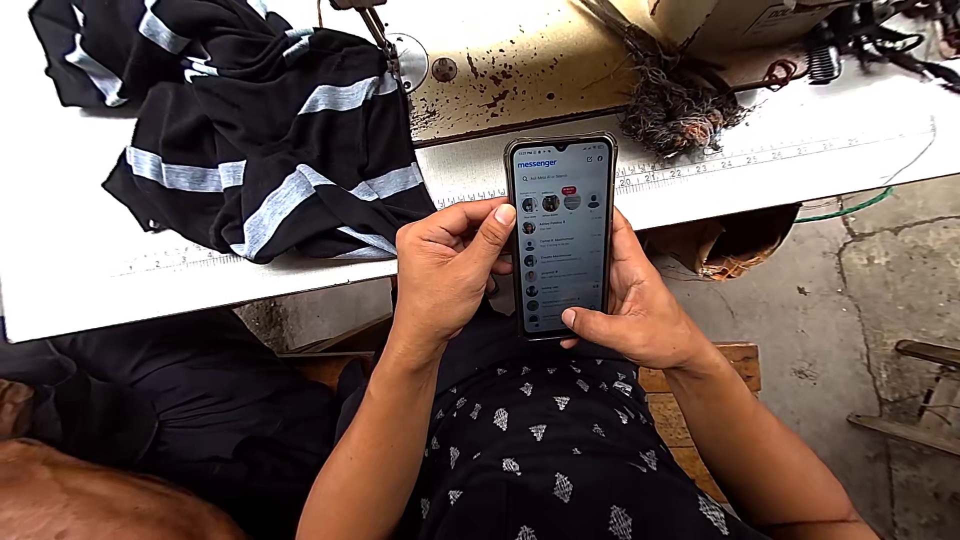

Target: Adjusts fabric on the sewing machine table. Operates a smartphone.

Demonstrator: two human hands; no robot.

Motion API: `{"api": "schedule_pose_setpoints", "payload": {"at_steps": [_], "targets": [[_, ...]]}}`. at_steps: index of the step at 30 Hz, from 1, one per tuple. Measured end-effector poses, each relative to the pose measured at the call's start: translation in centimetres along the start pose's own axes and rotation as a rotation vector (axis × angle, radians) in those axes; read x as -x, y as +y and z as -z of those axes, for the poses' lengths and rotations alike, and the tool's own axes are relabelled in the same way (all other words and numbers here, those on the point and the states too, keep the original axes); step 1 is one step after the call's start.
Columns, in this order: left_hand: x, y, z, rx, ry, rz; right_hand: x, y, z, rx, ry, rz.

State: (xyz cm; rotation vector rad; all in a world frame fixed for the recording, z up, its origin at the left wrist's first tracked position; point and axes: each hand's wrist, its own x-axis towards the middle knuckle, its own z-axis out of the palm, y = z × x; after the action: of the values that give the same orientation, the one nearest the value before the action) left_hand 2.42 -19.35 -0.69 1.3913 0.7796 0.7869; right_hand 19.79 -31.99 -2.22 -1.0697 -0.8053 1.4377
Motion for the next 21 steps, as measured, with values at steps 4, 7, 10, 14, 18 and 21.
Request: {"api": "schedule_pose_setpoints", "payload": {"at_steps": [4, 7, 10, 14, 18, 21], "targets": [[-0.1, -0.1, -0.2, 0.015, -0.003, 0.004, 0.1, 0.1, 0.1, -0.009, 0.002, 0.000], [-0.1, -0.2, -0.6, 0.011, -0.004, 0.006, 0.4, 0.2, 0.5, -0.015, 0.006, 0.002], [-0.2, -0.3, -1.4, 0.015, -0.018, 0.007, 0.9, 0.4, 1.0, -0.016, 0.027, 0.051], [-0.1, -0.8, -3.8, 0.004, -0.098, 0.025, 2.4, 1.6, 2.8, -0.031, 0.129, 0.172], [0.3, -1.4, -6.8, -0.233, -0.444, -0.026, 6.5, 3.6, 5.2, -0.139, 0.501, 0.177], [1.2, -0.6, -8.5, -0.287, -0.653, -0.303, 12.7, 6.4, 8.0, -0.058, 0.796, 0.191]]}}
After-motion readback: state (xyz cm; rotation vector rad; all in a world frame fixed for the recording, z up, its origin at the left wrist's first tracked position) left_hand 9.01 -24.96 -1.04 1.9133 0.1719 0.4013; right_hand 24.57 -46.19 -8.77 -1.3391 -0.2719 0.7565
